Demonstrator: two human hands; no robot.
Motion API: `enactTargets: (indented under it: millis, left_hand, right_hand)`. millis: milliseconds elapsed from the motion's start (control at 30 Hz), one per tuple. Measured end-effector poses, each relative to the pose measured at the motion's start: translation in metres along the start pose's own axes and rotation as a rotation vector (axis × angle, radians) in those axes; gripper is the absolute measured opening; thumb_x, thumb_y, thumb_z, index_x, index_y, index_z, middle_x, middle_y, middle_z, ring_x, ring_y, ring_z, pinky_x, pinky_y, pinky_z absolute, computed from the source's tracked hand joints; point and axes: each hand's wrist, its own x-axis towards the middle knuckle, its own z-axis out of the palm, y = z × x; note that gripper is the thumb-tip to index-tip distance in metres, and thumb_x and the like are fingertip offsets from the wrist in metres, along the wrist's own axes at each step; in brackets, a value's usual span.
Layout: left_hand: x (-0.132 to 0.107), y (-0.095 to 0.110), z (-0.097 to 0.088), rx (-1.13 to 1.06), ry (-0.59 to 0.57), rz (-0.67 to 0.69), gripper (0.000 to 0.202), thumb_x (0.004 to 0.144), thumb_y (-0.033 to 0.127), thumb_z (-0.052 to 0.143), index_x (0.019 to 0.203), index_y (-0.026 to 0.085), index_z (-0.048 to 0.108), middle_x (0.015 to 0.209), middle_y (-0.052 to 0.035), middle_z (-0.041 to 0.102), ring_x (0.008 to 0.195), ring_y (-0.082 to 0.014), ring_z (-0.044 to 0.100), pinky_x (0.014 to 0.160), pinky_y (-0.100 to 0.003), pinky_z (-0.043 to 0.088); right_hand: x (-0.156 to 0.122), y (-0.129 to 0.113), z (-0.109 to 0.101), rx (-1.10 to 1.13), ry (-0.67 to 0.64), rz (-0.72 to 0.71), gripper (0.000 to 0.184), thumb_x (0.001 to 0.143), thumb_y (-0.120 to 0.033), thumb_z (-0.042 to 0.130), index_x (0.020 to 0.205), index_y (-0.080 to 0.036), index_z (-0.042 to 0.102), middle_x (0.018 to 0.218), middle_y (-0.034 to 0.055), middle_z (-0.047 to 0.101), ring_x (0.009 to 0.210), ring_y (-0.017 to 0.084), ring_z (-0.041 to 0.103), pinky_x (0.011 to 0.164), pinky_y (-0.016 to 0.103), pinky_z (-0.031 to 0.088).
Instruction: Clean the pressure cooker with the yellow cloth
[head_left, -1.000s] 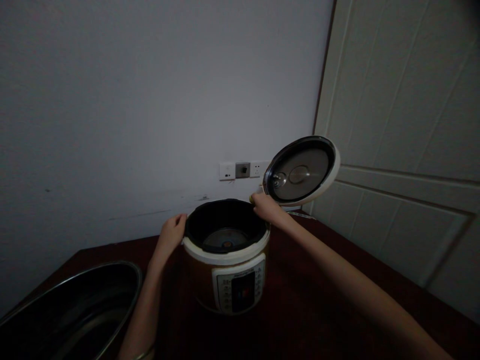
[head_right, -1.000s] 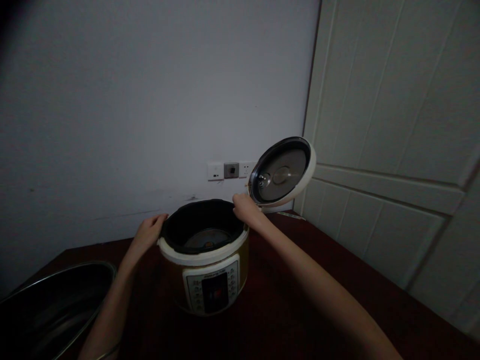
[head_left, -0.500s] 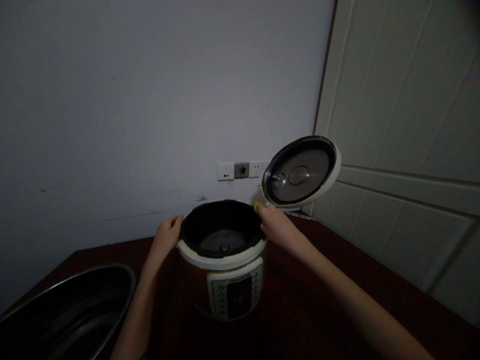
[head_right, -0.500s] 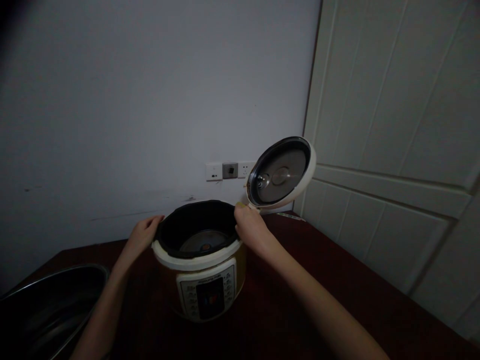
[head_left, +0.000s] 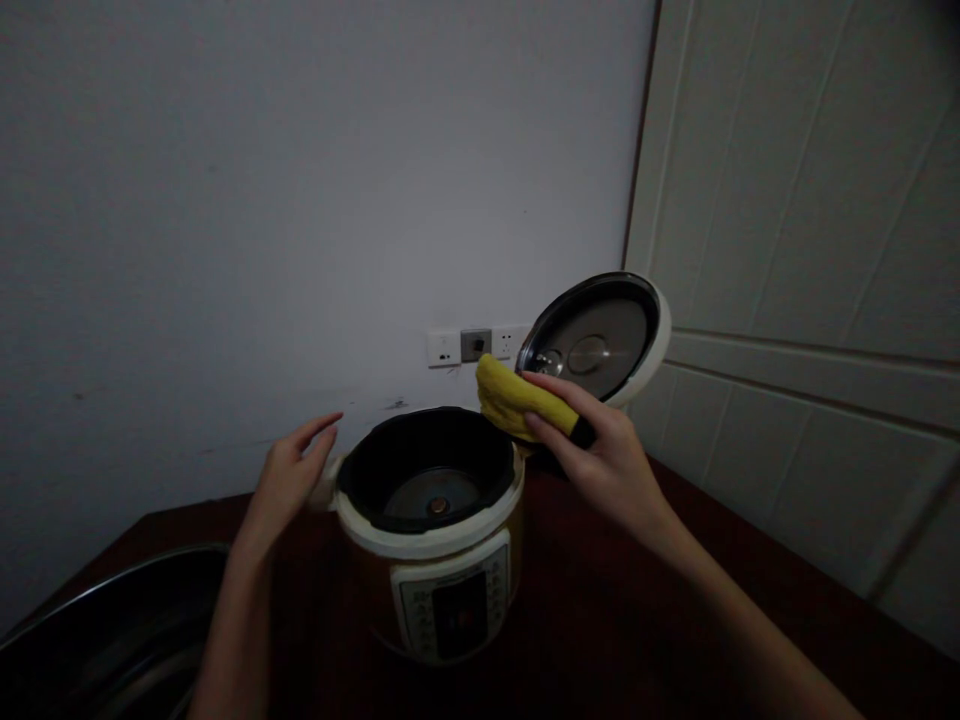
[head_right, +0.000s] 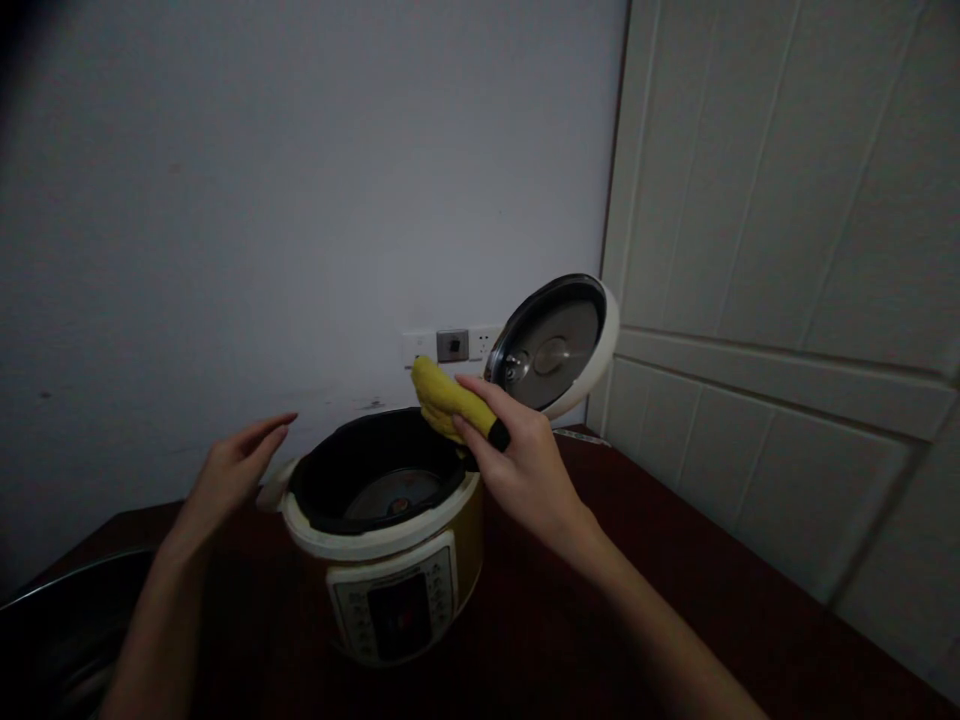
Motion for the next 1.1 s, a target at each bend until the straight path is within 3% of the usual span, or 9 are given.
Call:
enactTargets:
  millis: [67, 133, 233, 367, 467, 633, 800, 967, 1100]
  left_hand:
    - [-0.011, 0.040, -0.013, 0.038, 0.099, 0.142, 0.041, 0.081, 0.041, 0.047, 0.112, 0.019, 0.063, 0.115, -0.0071, 0.066, 0.108, -0.0244, 0.060, 0.097, -0.043, 0.044]
    - [-0.026, 0.084, -0.020, 0.111, 0.179, 0.411, 0.038, 0.083, 0.031, 0.047, 0.117, 0.021, 0.059, 0.125, -0.0054, 0.060, 0.117, -0.0230, 0.054, 0.103, -0.044, 0.039]
    - [-0.045, 0.138, -0.015, 0.314, 0.017, 0.797, 0.047, 0.082, 0.016, 0.044, 0.128, 0.021, 0.051, 0.141, -0.0061, 0.045, 0.133, -0.0250, 0.036, 0.107, -0.047, 0.034]
    - [-0.048, 0.167, 0.008, 0.538, -0.029, 0.943, 0.056, 0.080, 0.008, 0.043, 0.136, 0.014, 0.041, 0.147, -0.0139, 0.033, 0.138, -0.0316, 0.022, 0.108, -0.053, 0.030]
    - [-0.035, 0.171, 0.017, 0.585, -0.033, 1.049, 0.044, 0.085, 0.008, 0.038, 0.129, 0.011, 0.047, 0.140, -0.0173, 0.043, 0.134, -0.0307, 0.032, 0.106, -0.052, 0.031]
    - [-0.005, 0.172, 0.003, 0.538, -0.293, 1.247, 0.031, 0.088, 0.012, 0.041, 0.114, 0.015, 0.057, 0.116, -0.0123, 0.061, 0.111, -0.0220, 0.055, 0.095, -0.038, 0.044]
    - [0.045, 0.149, 0.001, 0.363, -0.445, 1.156, 0.034, 0.085, 0.014, 0.045, 0.116, 0.016, 0.057, 0.112, -0.0110, 0.061, 0.103, -0.0188, 0.058, 0.086, -0.031, 0.048]
    - [0.084, 0.113, 0.053, 0.248, -0.562, 1.151, 0.033, 0.084, 0.016, 0.047, 0.115, 0.016, 0.056, 0.116, -0.0123, 0.061, 0.106, -0.0196, 0.057, 0.090, -0.035, 0.046]
    - [0.086, 0.100, 0.104, 0.174, -0.657, 1.104, 0.029, 0.082, 0.015, 0.050, 0.110, 0.015, 0.056, 0.111, -0.0129, 0.063, 0.104, -0.0197, 0.059, 0.089, -0.034, 0.045]
  right_hand:
    - [0.000, -0.002, 0.006, 0.130, 0.142, 0.068, 0.035, 0.082, -0.030, 0.060, 0.116, -0.021, 0.061, 0.118, 0.0048, 0.064, 0.108, 0.022, 0.059, 0.095, 0.039, 0.046]
    - [-0.001, -0.005, 0.015, 0.305, 0.244, 0.168, 0.039, 0.080, -0.034, 0.063, 0.117, -0.022, 0.062, 0.119, 0.0047, 0.063, 0.110, 0.023, 0.058, 0.097, 0.042, 0.045]
    - [-0.001, -0.007, 0.028, 0.630, 0.227, 0.335, 0.048, 0.079, -0.038, 0.064, 0.124, -0.021, 0.057, 0.121, 0.0072, 0.062, 0.109, 0.025, 0.059, 0.093, 0.043, 0.048]
    - [0.004, -0.006, 0.038, 0.871, 0.110, 0.501, 0.062, 0.079, -0.038, 0.062, 0.134, -0.018, 0.045, 0.117, 0.0106, 0.064, 0.101, 0.025, 0.063, 0.085, 0.041, 0.053]
    - [0.006, -0.002, 0.039, 0.881, 0.055, 0.525, 0.062, 0.078, -0.037, 0.061, 0.135, -0.018, 0.044, 0.116, 0.0101, 0.064, 0.100, 0.024, 0.063, 0.085, 0.039, 0.053]
    - [-0.005, 0.005, 0.030, 0.846, 0.002, 0.508, 0.048, 0.081, -0.039, 0.057, 0.124, -0.018, 0.054, 0.119, 0.0093, 0.063, 0.105, 0.024, 0.060, 0.087, 0.038, 0.051]
    - [-0.040, 0.032, 0.011, 0.749, 0.079, 0.431, 0.035, 0.087, -0.037, 0.052, 0.119, -0.023, 0.057, 0.124, 0.0096, 0.058, 0.096, 0.020, 0.060, 0.073, 0.032, 0.052]
    - [-0.097, 0.088, -0.005, 0.522, 0.226, 0.477, 0.025, 0.088, -0.035, 0.052, 0.108, -0.023, 0.060, 0.100, 0.0075, 0.065, 0.072, 0.015, 0.058, 0.059, 0.027, 0.047]
    - [-0.134, 0.136, -0.007, 0.370, 0.151, 0.626, 0.030, 0.085, -0.042, 0.053, 0.104, -0.021, 0.061, 0.087, 0.0061, 0.064, 0.061, 0.014, 0.054, 0.050, 0.026, 0.044]
